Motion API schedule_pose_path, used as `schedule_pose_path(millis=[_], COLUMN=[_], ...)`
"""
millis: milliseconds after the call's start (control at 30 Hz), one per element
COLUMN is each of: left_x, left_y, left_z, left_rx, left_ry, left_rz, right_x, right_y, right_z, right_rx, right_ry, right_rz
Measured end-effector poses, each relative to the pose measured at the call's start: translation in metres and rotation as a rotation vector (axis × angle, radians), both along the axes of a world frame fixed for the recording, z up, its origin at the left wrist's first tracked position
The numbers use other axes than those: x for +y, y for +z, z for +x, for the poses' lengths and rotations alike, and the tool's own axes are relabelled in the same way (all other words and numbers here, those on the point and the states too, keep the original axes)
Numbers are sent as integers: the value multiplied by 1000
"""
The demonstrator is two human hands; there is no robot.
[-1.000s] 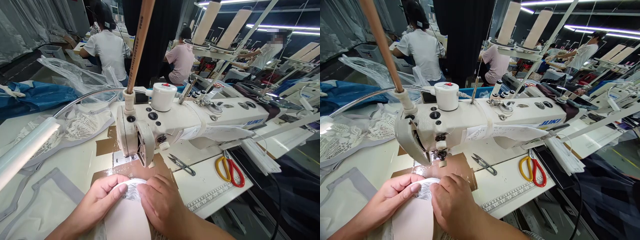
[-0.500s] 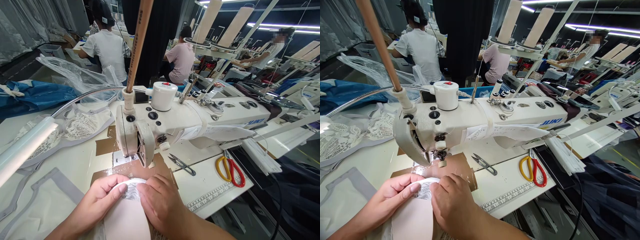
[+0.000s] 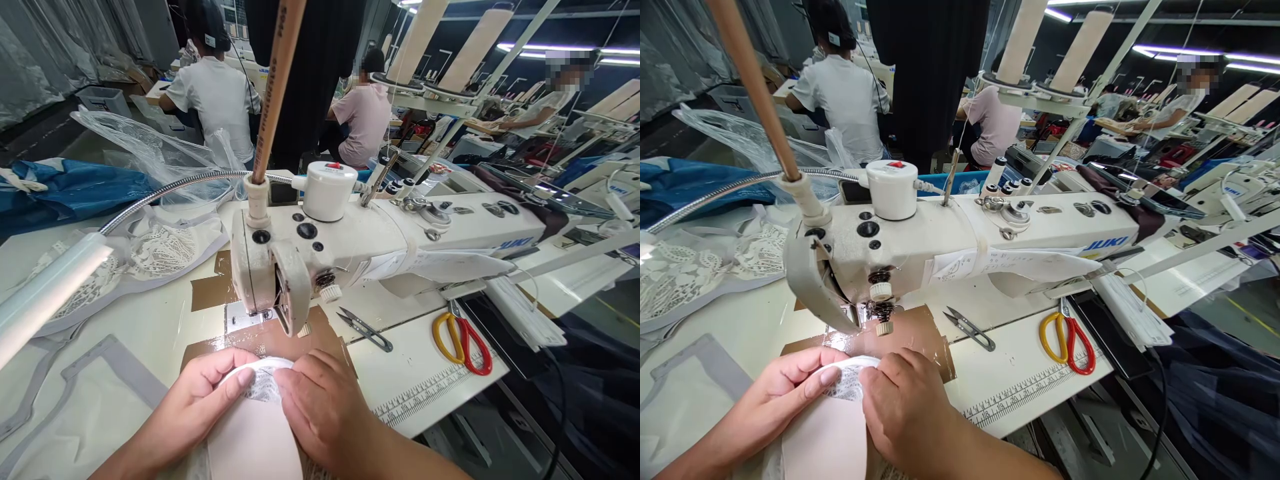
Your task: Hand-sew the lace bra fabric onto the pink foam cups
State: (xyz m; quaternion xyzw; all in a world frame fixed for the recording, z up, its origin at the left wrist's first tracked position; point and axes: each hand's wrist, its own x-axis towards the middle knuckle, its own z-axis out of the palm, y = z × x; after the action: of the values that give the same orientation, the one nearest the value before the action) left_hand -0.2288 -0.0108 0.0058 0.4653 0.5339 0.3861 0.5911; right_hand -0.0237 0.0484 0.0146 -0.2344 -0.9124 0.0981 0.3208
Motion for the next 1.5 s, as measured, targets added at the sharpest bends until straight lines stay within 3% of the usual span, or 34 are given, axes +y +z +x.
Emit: schedule_pose_path(millis=[467,1000,1333,1500], left_x=[2,-3,-6,-18], left_y=[9,4,10,11], left_z=[6,5,11,18], left_rx=[32,42,253,330], left_ry=[41,32,96,146], left_rz=[-4,-10,158,312], right_x=[0,-1,-9,-15], right_y=[1,-3,-4,2], right_z=[-3,-5,-11,-9], right_rx=[-8,10,-6,-3], right_ry=[-3,-33,-122,-77], right_rz=[-14,14,1,-99])
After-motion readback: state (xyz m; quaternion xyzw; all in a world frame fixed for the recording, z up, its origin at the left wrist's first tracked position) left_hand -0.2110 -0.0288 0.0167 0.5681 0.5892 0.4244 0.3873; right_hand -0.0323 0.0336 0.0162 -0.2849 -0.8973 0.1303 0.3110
